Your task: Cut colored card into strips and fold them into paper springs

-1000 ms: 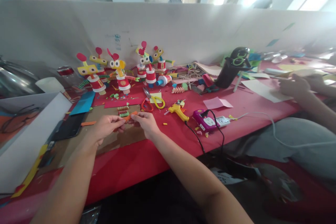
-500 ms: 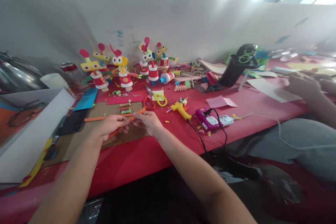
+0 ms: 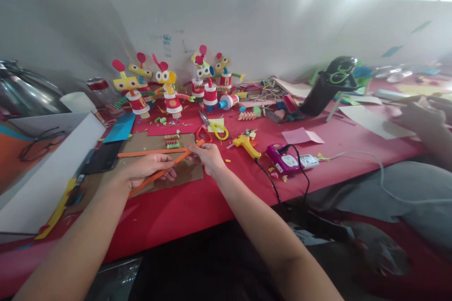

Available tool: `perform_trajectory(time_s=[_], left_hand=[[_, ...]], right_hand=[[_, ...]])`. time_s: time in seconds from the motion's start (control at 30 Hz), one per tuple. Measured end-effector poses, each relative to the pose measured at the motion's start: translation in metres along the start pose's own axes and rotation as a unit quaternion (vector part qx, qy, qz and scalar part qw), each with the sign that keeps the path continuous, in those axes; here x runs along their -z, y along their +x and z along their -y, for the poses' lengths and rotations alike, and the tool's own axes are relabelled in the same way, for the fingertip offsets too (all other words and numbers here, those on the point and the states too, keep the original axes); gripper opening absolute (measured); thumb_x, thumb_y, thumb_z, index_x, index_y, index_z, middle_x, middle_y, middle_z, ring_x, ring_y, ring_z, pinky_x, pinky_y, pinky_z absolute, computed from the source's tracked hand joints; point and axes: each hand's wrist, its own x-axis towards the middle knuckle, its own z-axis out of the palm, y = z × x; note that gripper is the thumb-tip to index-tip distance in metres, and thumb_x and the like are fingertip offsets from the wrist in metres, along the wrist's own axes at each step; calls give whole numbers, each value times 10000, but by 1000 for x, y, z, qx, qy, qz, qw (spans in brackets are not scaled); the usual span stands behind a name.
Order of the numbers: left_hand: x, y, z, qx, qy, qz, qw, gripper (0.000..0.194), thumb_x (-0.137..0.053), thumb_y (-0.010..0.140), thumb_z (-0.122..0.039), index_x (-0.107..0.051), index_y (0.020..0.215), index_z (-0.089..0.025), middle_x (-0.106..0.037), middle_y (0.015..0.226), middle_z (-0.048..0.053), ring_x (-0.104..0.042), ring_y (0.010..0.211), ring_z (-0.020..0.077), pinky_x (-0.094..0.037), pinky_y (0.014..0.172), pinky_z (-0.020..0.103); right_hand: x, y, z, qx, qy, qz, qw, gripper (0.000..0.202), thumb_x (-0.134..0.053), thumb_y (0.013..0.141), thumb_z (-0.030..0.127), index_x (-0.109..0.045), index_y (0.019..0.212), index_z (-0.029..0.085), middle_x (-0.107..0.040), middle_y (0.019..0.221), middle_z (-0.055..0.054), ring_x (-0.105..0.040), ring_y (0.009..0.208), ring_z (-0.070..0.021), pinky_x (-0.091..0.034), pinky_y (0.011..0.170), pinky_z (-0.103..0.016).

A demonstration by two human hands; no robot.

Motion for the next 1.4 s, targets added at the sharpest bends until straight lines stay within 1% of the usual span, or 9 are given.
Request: perform_trajectory(time_s=[0.17, 0.33, 0.4, 0.5, 0.63, 0.87, 1.03, 1.23, 1.4], left_hand=[[2, -4, 2, 14, 26, 0, 1000, 252, -671, 774, -351, -588, 897, -148, -712, 843, 76, -675, 822, 169, -489, 766, 303], [5, -11, 7, -66, 142, -41, 987, 325, -618, 746, -260, -609, 1060, -180, -678, 1109, 74, -620, 989, 193, -451, 807, 303], [7, -12, 10, -77, 231, -82, 966, 255, -539, 793, -321, -649, 973, -177, -699, 997, 56, -618, 908, 203, -431, 745, 305], [11, -9, 18, -79, 319, -122, 936, 298, -457, 837, -381, -668, 882, -176, -705, 880, 48, -614, 813, 208, -414, 694, 311], [12, 0, 31, -144, 343, -169, 913, 292, -464, 851, -347, -670, 994, -199, -707, 1021, 56, -627, 890, 207, -446, 767, 323], [4, 4, 45, -202, 443, -281, 827, 264, -515, 817, -215, -696, 1008, -198, -690, 1059, 66, -634, 936, 222, -471, 813, 338], [-3, 6, 45, -258, 477, -299, 785, 228, -514, 873, -289, -708, 952, -201, -682, 982, 54, -635, 867, 201, -481, 740, 309], [-5, 12, 52, -352, 561, -285, 692, 216, -484, 896, -160, -699, 896, -186, -663, 892, 58, -596, 901, 209, -482, 796, 338], [7, 3, 57, -366, 593, -245, 674, 268, -456, 896, -101, -695, 999, -164, -654, 938, 77, -575, 926, 222, -503, 810, 370]], right_hand=[[1, 3, 1, 4, -17, -23, 1000, 147, -721, 755, 84, -641, 633, 102, -682, 563, -41, -633, 457, -98, -517, 432, -134], [5, 5, 4, 20, -17, -60, 998, 157, -680, 787, 71, -620, 647, 109, -677, 557, -24, -607, 430, -73, -512, 435, -121], [7, 5, 5, 24, -22, -66, 997, 153, -673, 792, 69, -622, 653, 108, -677, 564, -25, -608, 432, -73, -513, 437, -122], [8, 3, 6, 27, -33, -69, 997, 149, -655, 793, 50, -625, 657, 104, -676, 581, -23, -618, 444, -78, -521, 445, -131], [12, 0, 4, 26, -48, -73, 996, 147, -640, 788, 27, -607, 675, 116, -656, 575, -5, -631, 455, -88, -537, 465, -147], [25, -4, -1, 40, -132, -57, 989, 184, -646, 764, -2, -560, 782, 160, -607, 575, 48, -646, 445, -108, -550, 453, -166], [27, -1, -4, 52, -185, -55, 980, 147, -638, 769, 26, -573, 763, 158, -600, 576, 42, -657, 470, -111, -540, 450, -159], [30, -2, -6, 70, -238, -58, 967, 125, -645, 756, 67, -577, 756, 172, -594, 522, 51, -639, 465, -111, -512, 463, -175], [37, -2, -5, 112, -360, -64, 924, 109, -697, 700, 116, -608, 713, 178, -592, 476, 56, -615, 473, -100, -468, 499, -169]])
